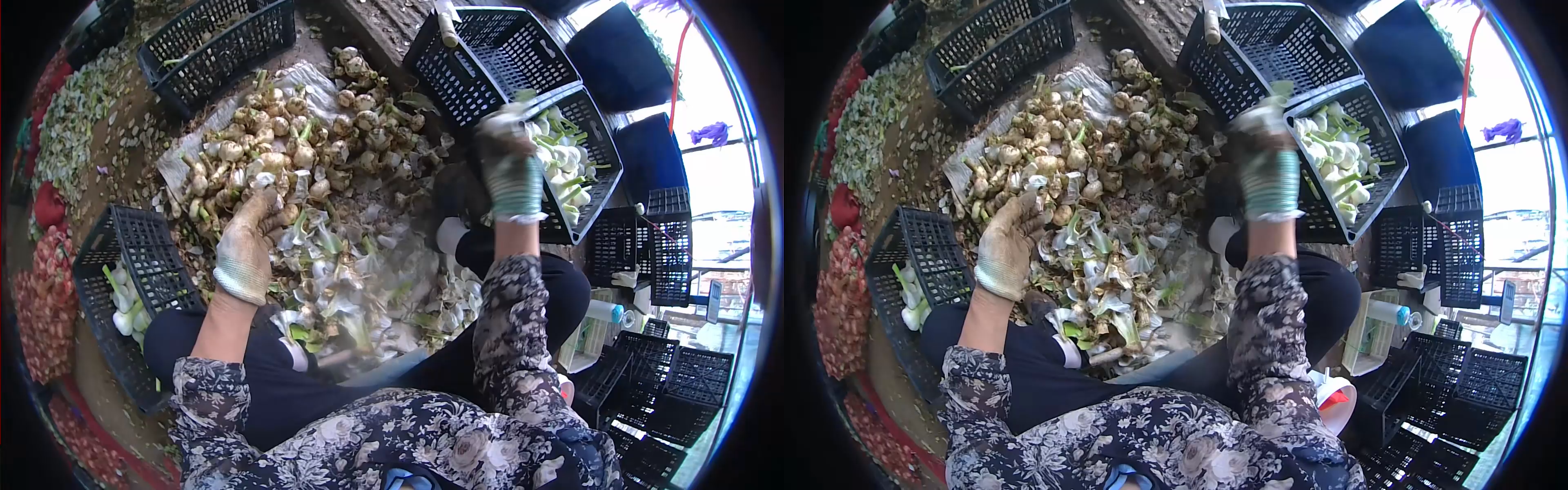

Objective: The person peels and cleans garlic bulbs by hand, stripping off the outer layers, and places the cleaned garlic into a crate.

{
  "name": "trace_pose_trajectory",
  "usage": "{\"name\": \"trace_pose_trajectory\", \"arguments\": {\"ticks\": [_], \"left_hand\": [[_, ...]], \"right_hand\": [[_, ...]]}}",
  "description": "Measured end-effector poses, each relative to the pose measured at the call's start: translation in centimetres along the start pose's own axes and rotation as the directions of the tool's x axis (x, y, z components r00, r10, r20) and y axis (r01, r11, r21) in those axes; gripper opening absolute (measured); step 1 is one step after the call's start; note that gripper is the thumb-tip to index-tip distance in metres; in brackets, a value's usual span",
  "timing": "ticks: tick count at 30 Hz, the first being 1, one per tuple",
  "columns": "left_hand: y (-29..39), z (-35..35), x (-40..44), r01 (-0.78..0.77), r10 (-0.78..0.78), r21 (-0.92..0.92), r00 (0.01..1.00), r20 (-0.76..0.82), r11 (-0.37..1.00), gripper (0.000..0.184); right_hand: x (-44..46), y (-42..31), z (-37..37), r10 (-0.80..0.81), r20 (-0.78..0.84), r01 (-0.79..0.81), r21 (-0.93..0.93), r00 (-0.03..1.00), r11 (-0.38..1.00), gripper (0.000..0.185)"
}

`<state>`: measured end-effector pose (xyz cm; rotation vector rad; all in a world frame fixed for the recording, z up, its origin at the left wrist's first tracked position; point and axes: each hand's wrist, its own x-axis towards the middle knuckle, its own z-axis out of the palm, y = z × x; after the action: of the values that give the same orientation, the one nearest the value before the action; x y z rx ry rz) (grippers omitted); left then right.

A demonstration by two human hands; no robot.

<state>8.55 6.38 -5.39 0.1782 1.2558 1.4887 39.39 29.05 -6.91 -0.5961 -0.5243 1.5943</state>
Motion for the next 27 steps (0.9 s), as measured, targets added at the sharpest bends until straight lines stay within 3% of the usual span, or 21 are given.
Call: {"name": "trace_pose_trajectory", "arguments": {"ticks": [3,4,5,6,7,8,9,11,14,15,17,19,23,25,27], "left_hand": [[-0.4,0.2,-0.3,-0.013,0.013,0.006,1.000,-0.016,1.000,0.035],[-0.5,0.2,-0.1,-0.029,0.030,0.036,0.999,-0.021,0.999,0.035],[-0.6,0.3,0.2,-0.049,0.051,0.065,0.998,-0.025,0.997,0.034],[-0.8,0.4,0.4,-0.040,0.044,0.083,0.998,-0.042,0.996,0.034],[-1.2,0.2,0.6,-0.029,0.033,0.145,0.999,-0.026,0.989,0.035],[-1.5,-0.2,0.9,-0.019,0.023,0.207,1.000,-0.013,0.978,0.037],[-1.6,-0.5,1.0,-0.012,0.012,0.269,1.000,-0.001,0.963,0.038],[-1.2,0.1,0.3,0.004,-0.010,0.322,1.000,0.018,0.947,0.038],[-1.5,-0.5,0.5,0.002,-0.015,0.289,0.999,0.045,0.957,0.038],[-1.5,-0.4,0.4,0.019,-0.031,0.290,0.999,0.038,0.957,0.038],[-1.0,0.0,0.5,0.032,-0.043,0.294,0.999,0.028,0.955,0.039],[-1.3,-0.3,0.7,0.053,-0.054,0.241,0.999,-0.005,0.969,0.044],[0.8,0.9,-0.6,0.262,-0.268,-0.183,0.963,-0.011,0.948,0.043],[1.1,0.1,-0.7,0.285,-0.230,-0.151,0.925,0.303,0.947,0.038],[0.4,-0.3,-0.6,0.302,-0.232,-0.142,0.899,0.371,0.943,0.033]], "right_hand": [[1.5,-2.4,1.2,-0.222,-0.092,0.234,0.152,0.971,0.960,0.017],[2.4,-0.8,-0.6,-0.108,0.038,0.109,-0.030,0.993,0.994,0.015],[2.8,2.5,-3.0,-0.060,0.027,0.066,-0.410,0.998,0.910,0.021],[3.2,5.8,-5.6,-0.011,0.016,0.020,-0.785,1.000,0.619,0.026],[3.5,9.1,-8.2,0.037,0.005,-0.005,-0.963,0.999,0.271,0.032],[2.9,11.5,-10.3,0.116,-0.042,0.005,-0.925,0.992,-0.379,0.048],[2.2,13.9,-11.4,0.136,-0.256,-0.166,-0.867,0.957,-0.470,0.055],[-0.6,16.3,-12.7,-0.048,-0.096,-0.105,-0.773,0.994,-0.626,0.044],[0.2,18.1,-13.1,0.097,-0.058,-0.037,-0.978,0.994,-0.205,0.031],[0.2,18.3,-10.8,0.102,0.008,0.021,-0.992,0.995,-0.126,0.018],[0.7,18.4,-6.8,0.286,0.043,-0.003,-0.987,0.957,0.159,0.017],[-1.7,15.9,0.4,0.407,0.065,-0.140,-0.879,0.911,0.455,0.018],[-5.4,10.9,9.5,0.555,0.295,-0.098,-0.815,0.778,0.571,0.020],[-6.8,9.5,11.8,0.635,0.316,-0.134,-0.820,0.705,0.557,0.020],[-7.6,9.3,12.9,0.560,0.321,-0.151,-0.755,0.764,0.638,0.018]]}}
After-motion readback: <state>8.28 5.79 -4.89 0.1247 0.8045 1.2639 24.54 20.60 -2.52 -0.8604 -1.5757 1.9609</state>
